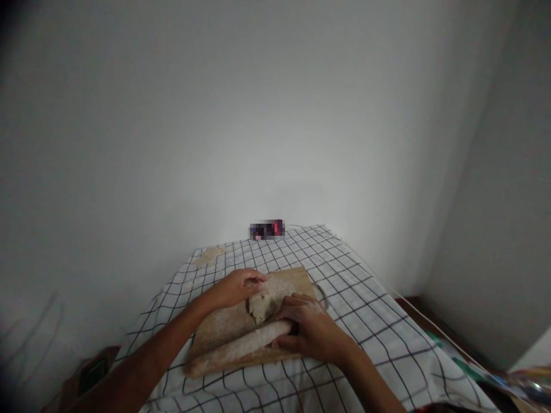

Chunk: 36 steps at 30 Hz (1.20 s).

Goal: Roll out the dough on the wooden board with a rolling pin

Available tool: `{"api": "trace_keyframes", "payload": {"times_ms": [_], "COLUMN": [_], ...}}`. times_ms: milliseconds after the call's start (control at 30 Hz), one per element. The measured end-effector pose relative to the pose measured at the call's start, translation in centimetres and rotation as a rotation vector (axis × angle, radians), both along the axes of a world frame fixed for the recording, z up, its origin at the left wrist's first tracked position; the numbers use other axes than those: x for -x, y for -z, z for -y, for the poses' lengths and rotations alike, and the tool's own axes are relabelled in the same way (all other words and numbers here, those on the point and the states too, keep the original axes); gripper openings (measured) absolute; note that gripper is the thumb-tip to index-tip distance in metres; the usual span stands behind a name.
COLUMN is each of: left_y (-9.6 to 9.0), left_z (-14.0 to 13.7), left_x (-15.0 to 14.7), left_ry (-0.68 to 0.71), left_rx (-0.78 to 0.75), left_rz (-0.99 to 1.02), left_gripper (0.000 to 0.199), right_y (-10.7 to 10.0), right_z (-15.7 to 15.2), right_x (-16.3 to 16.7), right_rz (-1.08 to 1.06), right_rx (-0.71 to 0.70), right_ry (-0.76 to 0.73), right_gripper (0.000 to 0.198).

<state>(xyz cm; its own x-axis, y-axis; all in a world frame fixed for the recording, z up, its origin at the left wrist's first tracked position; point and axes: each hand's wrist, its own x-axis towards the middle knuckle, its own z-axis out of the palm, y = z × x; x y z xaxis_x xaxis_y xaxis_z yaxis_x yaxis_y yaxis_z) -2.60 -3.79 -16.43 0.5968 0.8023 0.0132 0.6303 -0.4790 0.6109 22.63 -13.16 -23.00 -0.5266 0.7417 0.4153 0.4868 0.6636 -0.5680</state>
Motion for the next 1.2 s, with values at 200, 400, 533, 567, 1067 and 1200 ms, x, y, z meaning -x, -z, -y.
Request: {"api": "trace_keyframes", "payload": {"times_ms": [200,400,533,567,1067,1200], "left_y": [-0.8,-0.6,0.0,0.2,1.8,1.5], "left_z": [0.2,-0.4,-0.8,-0.9,-2.1,-1.6], "left_x": [0.1,0.1,-0.5,-0.6,0.4,0.2], "left_ry": [0.086,0.073,0.059,0.056,0.021,0.084], "left_rx": [-0.002,0.057,-0.035,-0.037,0.194,0.276], "left_rz": [-0.11,-0.068,-0.045,-0.033,0.177,0.206], "left_gripper": [0.042,0.044,0.031,0.029,0.037,0.039], "right_y": [0.1,-0.2,-0.4,-0.4,-0.3,-0.3], "right_z": [0.0,0.0,0.1,0.1,0.1,0.1], "right_x": [0.0,0.0,0.0,0.0,-0.2,-0.2], "right_rz": [0.008,-0.028,-0.015,-0.009,-0.035,-0.054], "right_rx": [-0.009,0.006,0.017,0.019,0.039,0.041], "right_ry": [0.023,0.002,0.017,0.015,0.008,0.001], "right_gripper": [0.03,0.031,0.029,0.03,0.029,0.028]}}
